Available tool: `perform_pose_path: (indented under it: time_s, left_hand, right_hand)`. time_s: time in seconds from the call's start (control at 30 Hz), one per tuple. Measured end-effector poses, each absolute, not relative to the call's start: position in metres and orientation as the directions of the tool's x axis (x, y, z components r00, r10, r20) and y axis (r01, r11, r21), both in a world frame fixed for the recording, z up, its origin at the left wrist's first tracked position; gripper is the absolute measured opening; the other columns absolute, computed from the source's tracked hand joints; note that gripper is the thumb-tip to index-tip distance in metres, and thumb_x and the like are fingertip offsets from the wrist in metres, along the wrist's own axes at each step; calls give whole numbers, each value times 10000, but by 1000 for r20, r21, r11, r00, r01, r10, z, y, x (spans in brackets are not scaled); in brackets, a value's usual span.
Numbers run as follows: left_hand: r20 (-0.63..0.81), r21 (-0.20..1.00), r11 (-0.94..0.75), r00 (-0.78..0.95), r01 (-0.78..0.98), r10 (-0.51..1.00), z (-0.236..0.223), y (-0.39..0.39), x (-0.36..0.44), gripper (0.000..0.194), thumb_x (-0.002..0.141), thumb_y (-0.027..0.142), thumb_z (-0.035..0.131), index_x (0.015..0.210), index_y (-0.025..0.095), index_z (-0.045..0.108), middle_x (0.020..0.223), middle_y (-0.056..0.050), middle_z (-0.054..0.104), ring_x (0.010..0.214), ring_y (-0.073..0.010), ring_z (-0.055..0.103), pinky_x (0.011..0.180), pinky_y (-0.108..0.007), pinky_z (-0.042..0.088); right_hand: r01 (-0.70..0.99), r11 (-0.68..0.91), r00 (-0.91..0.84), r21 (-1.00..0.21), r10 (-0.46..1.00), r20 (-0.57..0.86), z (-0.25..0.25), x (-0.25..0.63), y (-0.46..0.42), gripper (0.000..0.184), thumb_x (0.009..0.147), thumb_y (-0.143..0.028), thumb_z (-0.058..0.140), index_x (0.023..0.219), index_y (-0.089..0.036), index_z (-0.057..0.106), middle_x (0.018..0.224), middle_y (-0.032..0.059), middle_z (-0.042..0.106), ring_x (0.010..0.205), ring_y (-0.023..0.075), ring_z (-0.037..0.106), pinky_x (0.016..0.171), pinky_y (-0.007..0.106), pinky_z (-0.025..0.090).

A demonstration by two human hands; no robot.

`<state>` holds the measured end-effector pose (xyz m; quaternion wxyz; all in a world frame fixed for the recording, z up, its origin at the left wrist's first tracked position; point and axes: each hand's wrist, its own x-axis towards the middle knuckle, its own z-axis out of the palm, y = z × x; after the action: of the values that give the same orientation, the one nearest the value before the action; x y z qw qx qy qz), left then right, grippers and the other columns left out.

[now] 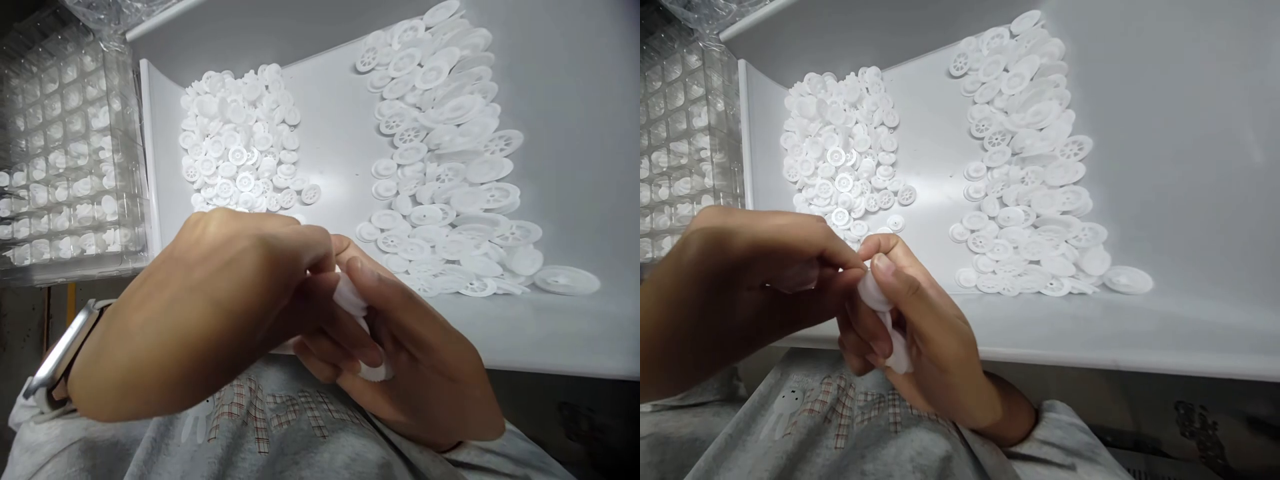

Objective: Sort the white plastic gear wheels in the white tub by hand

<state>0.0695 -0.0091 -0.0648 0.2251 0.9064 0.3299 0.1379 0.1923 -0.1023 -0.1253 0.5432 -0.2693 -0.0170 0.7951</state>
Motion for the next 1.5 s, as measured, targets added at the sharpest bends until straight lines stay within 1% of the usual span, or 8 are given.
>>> perform_pose_path:
  time_s: [0.1, 0.27, 0.43, 0.63, 0.9, 1.1, 1.33, 1.5]
  left_hand:
    - [-5, 615, -620, 789, 488, 615, -70, -9, 62, 121, 879, 162, 696, 762, 192, 693, 586, 108, 630, 484, 16, 554, 433, -82, 411]
    - [-72, 671, -520, 744, 529, 664, -71, -12, 55, 71, 899, 162, 650, 849, 209, 667, 657, 113, 632, 550, 23, 543, 526, -82, 424]
    - [-62, 763, -452, 749, 462, 660, -68, -16, 56, 64, 889, 137, 684, 910, 191, 711, 647, 107, 611, 534, 36, 523, 537, -52, 435]
    - [-254, 885, -196, 791, 422, 557, -64, -10, 60, 130, 947, 125, 597, 841, 174, 654, 755, 103, 757, 646, 11, 708, 612, -22, 540]
    - [-359, 795, -210, 720, 569, 593, -61, -7, 71, 198, 779, 30, 721, 665, 168, 635, 608, 124, 693, 543, -58, 698, 489, -102, 547]
    - [-433, 779, -147, 691, 610, 578, -66, -6, 75, 288, 782, 10, 686, 590, 158, 531, 568, 117, 656, 533, -73, 697, 466, -110, 531]
    - [-468, 862, 45, 758, 505, 453, -67, -2, 75, 239, 869, 5, 556, 693, 166, 564, 663, 118, 726, 644, -77, 746, 587, -156, 621]
    - [-493, 834, 40, 710, 550, 503, -67, -6, 75, 286, 822, -18, 596, 615, 159, 509, 633, 128, 703, 594, -83, 731, 526, -157, 599]
  right_hand:
    - [-839, -458, -341, -292, 863, -374, -128, 200, -103, 157, 1001, -433, 513, 1003, -280, 549, 518, -101, 325, 455, 58, 240, 475, 159, 303]
    - [-802, -514, -422, -305, 848, -321, -132, 208, -103, 153, 990, -451, 538, 1026, -302, 537, 531, -92, 335, 462, 72, 266, 473, 181, 316]
    - [-809, -510, -424, -292, 851, -311, -133, 207, -101, 149, 986, -440, 542, 1025, -296, 554, 509, -90, 320, 476, 77, 275, 482, 182, 305]
    - [-835, -404, -318, -375, 909, -271, -139, 195, -100, 141, 978, -398, 521, 942, -268, 565, 468, -86, 328, 459, 82, 302, 487, 177, 360]
    - [-851, -335, -214, -405, 925, -315, -142, 189, -102, 139, 962, -399, 558, 927, -264, 550, 488, -74, 393, 474, 87, 387, 501, 188, 402]
    - [-844, -322, -187, -430, 926, -327, -142, 188, -103, 148, 959, -411, 555, 932, -267, 540, 493, -74, 408, 457, 82, 387, 488, 191, 402]
    - [-832, -317, -167, -455, 926, -340, -140, 191, -104, 149, 976, -410, 528, 939, -266, 539, 499, -70, 409, 456, 84, 390, 480, 196, 396]
    - [-828, -348, -193, -439, 913, -359, -141, 190, -103, 153, 979, -435, 515, 959, -284, 529, 511, -68, 410, 471, 106, 374, 489, 240, 368]
